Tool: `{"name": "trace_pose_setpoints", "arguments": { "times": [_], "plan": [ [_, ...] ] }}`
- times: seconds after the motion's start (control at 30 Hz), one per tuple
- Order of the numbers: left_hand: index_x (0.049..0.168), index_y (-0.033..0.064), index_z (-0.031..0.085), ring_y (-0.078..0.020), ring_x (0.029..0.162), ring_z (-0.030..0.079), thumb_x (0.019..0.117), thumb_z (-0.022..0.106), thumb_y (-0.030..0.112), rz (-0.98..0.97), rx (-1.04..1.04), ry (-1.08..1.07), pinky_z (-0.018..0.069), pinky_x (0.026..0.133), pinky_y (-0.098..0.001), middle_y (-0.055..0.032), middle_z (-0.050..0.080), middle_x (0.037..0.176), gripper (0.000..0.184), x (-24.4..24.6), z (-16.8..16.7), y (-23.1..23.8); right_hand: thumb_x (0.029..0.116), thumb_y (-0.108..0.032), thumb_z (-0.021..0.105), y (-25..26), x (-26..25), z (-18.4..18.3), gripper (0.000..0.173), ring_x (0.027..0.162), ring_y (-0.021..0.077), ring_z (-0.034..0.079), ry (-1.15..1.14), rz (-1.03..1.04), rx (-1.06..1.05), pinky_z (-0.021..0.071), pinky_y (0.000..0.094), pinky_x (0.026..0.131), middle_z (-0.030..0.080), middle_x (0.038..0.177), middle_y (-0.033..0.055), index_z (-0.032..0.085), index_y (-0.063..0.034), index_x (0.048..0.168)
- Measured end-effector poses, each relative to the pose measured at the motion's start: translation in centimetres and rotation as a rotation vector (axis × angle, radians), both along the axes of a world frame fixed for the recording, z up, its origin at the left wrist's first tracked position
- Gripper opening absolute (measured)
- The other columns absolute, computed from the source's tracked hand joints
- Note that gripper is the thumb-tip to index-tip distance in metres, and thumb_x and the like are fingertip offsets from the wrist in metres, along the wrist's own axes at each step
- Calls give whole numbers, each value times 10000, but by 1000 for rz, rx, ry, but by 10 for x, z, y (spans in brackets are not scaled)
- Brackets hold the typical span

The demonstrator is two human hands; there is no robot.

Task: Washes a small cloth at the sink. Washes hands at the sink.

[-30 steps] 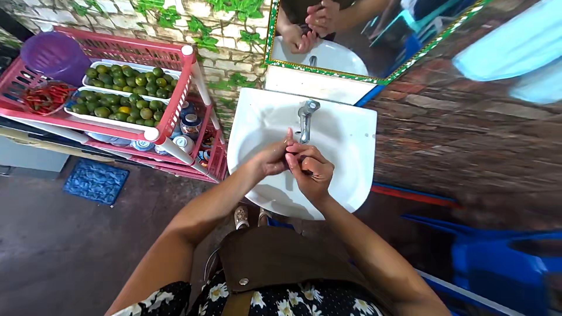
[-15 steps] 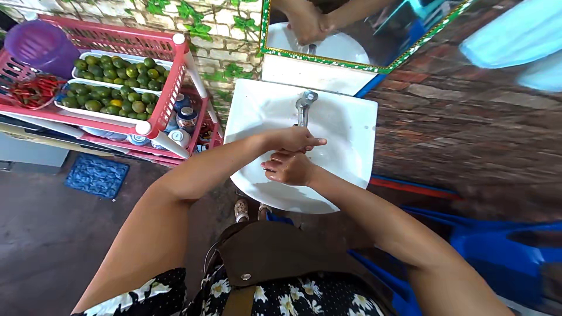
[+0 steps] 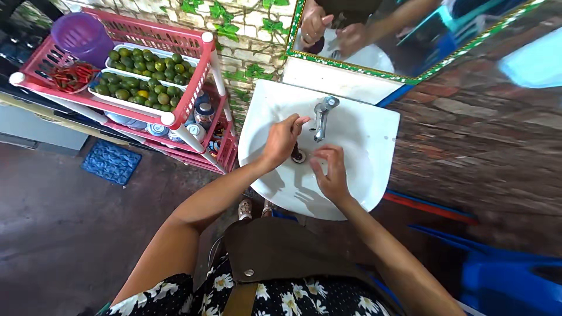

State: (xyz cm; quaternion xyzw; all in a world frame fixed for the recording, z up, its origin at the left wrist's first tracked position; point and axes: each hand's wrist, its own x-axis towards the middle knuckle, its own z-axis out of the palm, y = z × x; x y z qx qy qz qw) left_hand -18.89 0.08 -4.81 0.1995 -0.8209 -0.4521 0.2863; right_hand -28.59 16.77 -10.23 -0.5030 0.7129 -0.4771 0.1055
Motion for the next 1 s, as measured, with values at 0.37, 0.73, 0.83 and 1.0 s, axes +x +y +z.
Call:
{"name": "trace_pose_setpoints", "arguments": {
  "times": [0.37,0.73,0.83,1.0],
  "plan": [
    [821,-100,634,-181,710,635,1054,431,119,-100,243,362,544,729,-332,-144,634,725,379,20,-13,48,1099,-109,341,-58,37,58,275,909,99,710,-1545,-202,-274,588,256,809,713,1031,18,530,-105,1299],
    [718,223,471,-73,559,585,1088,231,562,155,1498,596,541,622,-262,71,510,560,557,-2,37,42,966,-83,660,-65,47,81,79,803,50,697,-492,-303,-643,608,264,764,715,877,-82,679,-157,945],
    [736,202,464,-40,461,498,1089,244,554,166,1584,466,469,488,-203,72,474,539,545,-6,44,32,973,-200,686,-63,38,81,144,1010,52,678,-95,-41,-663,575,270,904,708,961,-111,696,-212,830],
    [716,198,471,38,427,452,1133,269,372,-283,1636,249,393,424,-121,96,467,520,495,-17,45,6,970,-294,722,-69,14,88,396,783,135,691,362,350,-616,583,333,855,666,717,56,624,-45,678]
  ]
}}
